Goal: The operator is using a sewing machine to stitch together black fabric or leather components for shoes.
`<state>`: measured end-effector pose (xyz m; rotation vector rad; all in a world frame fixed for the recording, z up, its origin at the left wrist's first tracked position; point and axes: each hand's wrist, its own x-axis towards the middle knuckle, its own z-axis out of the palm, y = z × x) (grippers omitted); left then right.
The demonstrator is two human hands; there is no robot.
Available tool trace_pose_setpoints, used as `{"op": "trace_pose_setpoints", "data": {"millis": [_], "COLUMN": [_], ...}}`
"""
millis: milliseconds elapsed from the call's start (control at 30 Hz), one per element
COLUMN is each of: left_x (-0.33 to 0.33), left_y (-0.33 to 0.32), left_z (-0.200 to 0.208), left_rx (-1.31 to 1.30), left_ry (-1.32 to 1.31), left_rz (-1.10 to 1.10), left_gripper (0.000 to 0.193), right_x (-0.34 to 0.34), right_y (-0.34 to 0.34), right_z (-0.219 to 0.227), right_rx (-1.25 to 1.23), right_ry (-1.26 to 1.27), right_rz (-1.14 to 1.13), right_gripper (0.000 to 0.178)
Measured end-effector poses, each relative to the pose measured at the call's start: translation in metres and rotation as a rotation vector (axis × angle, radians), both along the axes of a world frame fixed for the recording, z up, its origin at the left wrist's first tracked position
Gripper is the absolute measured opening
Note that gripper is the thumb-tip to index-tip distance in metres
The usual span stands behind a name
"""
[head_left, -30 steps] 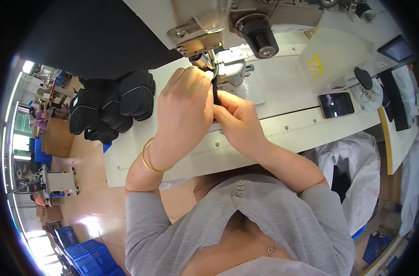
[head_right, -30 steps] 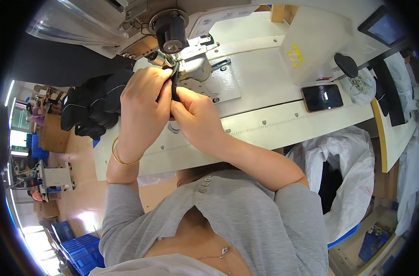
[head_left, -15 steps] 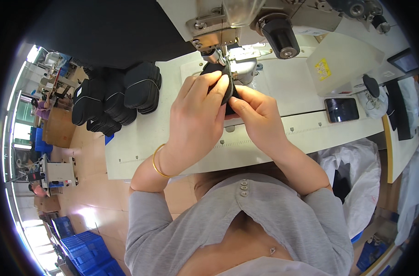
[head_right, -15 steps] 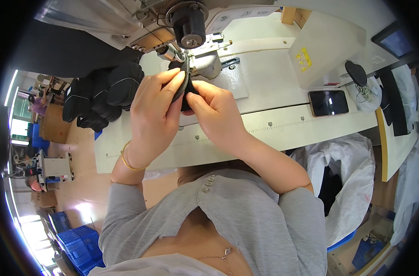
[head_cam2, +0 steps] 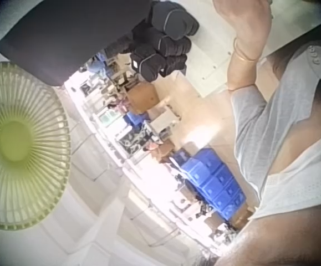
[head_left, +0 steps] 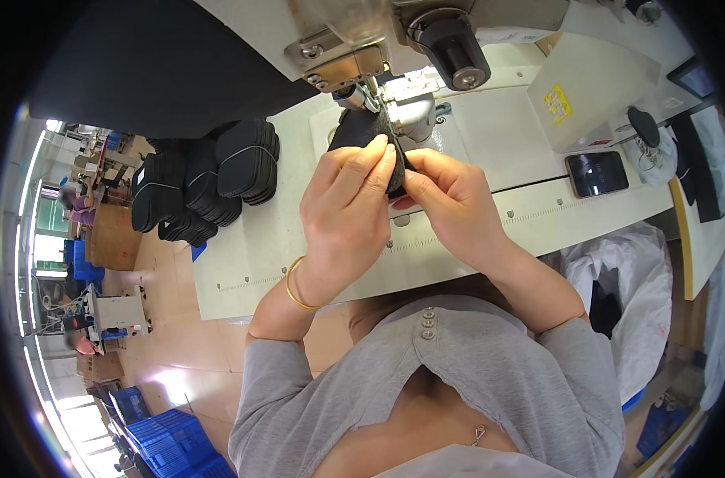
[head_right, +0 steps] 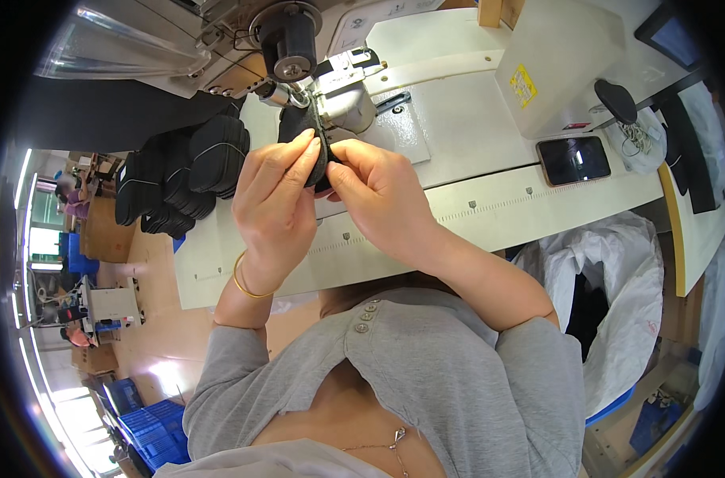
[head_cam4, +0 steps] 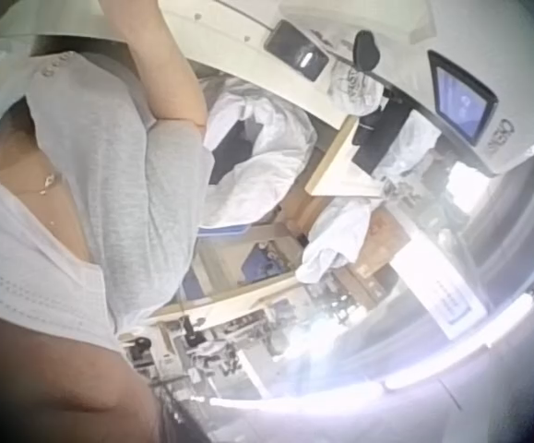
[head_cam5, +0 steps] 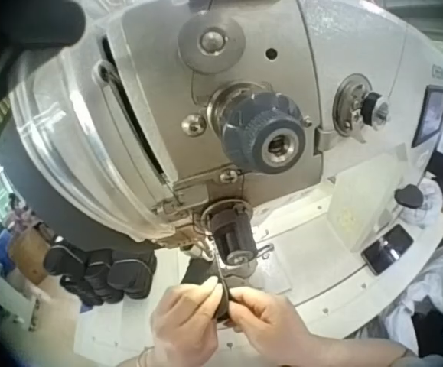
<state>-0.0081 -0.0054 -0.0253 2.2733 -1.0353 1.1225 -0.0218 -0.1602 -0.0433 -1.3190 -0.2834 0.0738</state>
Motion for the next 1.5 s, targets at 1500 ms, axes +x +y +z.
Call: {"op": "trace_pose_setpoints", "data": {"millis": [1500], "left_x": [0.011], "left_y": [-0.002], "left_z": [-0.006], "left_rx": [0.002], "left_ry": [-0.125], "left_rz": [0.023], "left_gripper": [0.033], "right_x": [0.008], "right_y": [0.014], "right_z": [-0.011], "right_rx": [0.085], "right_ry": [-0.030], "right_rz": [-0.057], "right_gripper": [0.020]}}
